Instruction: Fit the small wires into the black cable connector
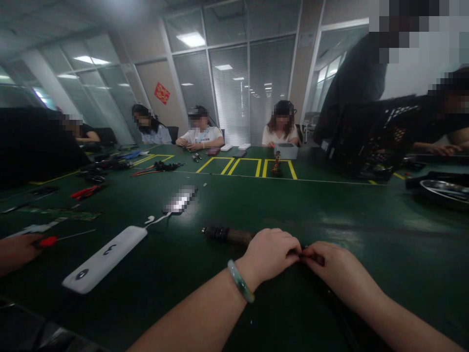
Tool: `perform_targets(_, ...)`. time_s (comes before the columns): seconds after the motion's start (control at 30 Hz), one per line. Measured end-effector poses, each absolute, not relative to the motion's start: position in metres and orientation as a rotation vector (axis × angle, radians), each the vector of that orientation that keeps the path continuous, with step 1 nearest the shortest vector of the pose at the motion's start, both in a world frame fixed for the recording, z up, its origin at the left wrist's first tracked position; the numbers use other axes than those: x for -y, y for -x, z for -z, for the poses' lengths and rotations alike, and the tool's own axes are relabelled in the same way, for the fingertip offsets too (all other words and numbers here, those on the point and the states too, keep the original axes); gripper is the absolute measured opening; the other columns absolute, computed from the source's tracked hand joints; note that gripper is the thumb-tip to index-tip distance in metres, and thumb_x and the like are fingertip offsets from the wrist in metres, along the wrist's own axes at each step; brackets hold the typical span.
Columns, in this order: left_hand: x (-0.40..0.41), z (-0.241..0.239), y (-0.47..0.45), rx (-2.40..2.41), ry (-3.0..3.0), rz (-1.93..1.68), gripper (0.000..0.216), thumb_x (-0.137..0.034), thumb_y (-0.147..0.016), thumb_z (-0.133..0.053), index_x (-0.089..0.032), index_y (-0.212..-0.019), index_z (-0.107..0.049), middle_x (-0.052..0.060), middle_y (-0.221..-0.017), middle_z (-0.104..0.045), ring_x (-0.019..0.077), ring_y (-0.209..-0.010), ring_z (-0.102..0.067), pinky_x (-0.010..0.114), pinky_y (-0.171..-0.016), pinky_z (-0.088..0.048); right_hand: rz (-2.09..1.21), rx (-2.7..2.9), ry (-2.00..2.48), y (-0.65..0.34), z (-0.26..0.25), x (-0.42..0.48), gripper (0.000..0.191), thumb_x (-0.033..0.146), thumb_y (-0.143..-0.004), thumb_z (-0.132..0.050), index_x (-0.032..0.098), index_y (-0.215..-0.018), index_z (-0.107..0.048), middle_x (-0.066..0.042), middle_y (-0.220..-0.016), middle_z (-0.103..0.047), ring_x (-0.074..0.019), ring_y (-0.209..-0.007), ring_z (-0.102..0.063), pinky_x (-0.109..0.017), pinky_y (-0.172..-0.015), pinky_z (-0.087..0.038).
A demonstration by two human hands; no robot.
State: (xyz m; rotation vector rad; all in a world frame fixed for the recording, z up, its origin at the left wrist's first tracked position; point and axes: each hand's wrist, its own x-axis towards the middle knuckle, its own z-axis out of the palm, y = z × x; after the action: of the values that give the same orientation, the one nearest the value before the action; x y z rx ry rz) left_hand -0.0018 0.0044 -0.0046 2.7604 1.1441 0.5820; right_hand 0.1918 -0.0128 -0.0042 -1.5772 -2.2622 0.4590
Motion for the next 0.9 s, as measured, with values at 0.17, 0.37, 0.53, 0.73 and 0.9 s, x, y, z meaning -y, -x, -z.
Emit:
perform_targets(0.17,-0.0041,0.004,0.0023,-1.134,-2.752,-0.596,0.009,-0.03,-0.087,-0.061,-0.023,-0.093,-0.065,-0.002,-0.093,-0.066,0.018,-0.091,-0.059,0.032,-0.079,-0.044,-0.641,2.226,1.573,-0.1963,0.006,0.0115,0.016,0.032,-0.084,-0.057,0.028,-0.091,-0.071,0.001,-0.09,-0.071,-0.0197,-0.079,-0.065,-0.028,-0.068,-0.046)
perform_targets(0.37,-0.0058,0.0072,0.0035,-1.11,-2.748,-0.652,0.01,-0.031,-0.086,-0.062,-0.024,-0.093,-0.064,-0.002,-0.093,-0.066,0.0185,-0.09,-0.058,0.033,-0.079,-0.043,-0.865,2.127,1.646,-0.2011,0.0117,0.008,0.017,0.036,-0.084,-0.058,0.027,-0.092,-0.07,0.001,-0.085,-0.073,-0.0188,-0.075,-0.067,-0.025,-0.064,-0.047)
perform_targets(0.53,-0.0055,0.0063,0.0032,-1.108,-2.745,-0.634,0.011,-0.032,-0.088,-0.06,-0.024,-0.095,-0.064,-0.002,-0.095,-0.066,0.0187,-0.092,-0.058,0.033,-0.081,-0.043,-0.911,2.108,1.608,-0.2022,0.0125,0.0036,0.02,0.04,-0.085,-0.057,0.025,-0.088,-0.07,0.0,-0.083,-0.073,-0.0189,-0.073,-0.067,-0.025,-0.062,-0.045)
perform_targets(0.73,-0.0034,0.0033,0.0018,-1.184,-2.722,-0.587,0.021,-0.034,-0.085,-0.064,-0.026,-0.103,-0.058,-0.001,-0.096,-0.065,0.0191,-0.092,-0.058,0.033,-0.08,-0.044,-0.937,2.066,1.586,-0.2014,0.0103,0.0048,0.018,0.038,-0.084,-0.058,0.024,-0.085,-0.068,0.002,-0.078,-0.072,-0.016,-0.067,-0.065,-0.023,-0.058,-0.043)
perform_targets(0.9,-0.0018,0.0025,0.0007,-1.237,-2.707,-0.568,0.025,-0.033,-0.081,-0.069,-0.024,-0.1,-0.055,-0.002,-0.094,-0.063,0.0201,-0.091,-0.058,0.034,-0.079,-0.045,-0.93,2.072,1.55,-0.202,0.0116,0.0051,0.015,0.035,-0.084,-0.058,0.024,-0.082,-0.068,0.003,-0.075,-0.07,-0.0149,-0.066,-0.063,-0.022,-0.056,-0.041)
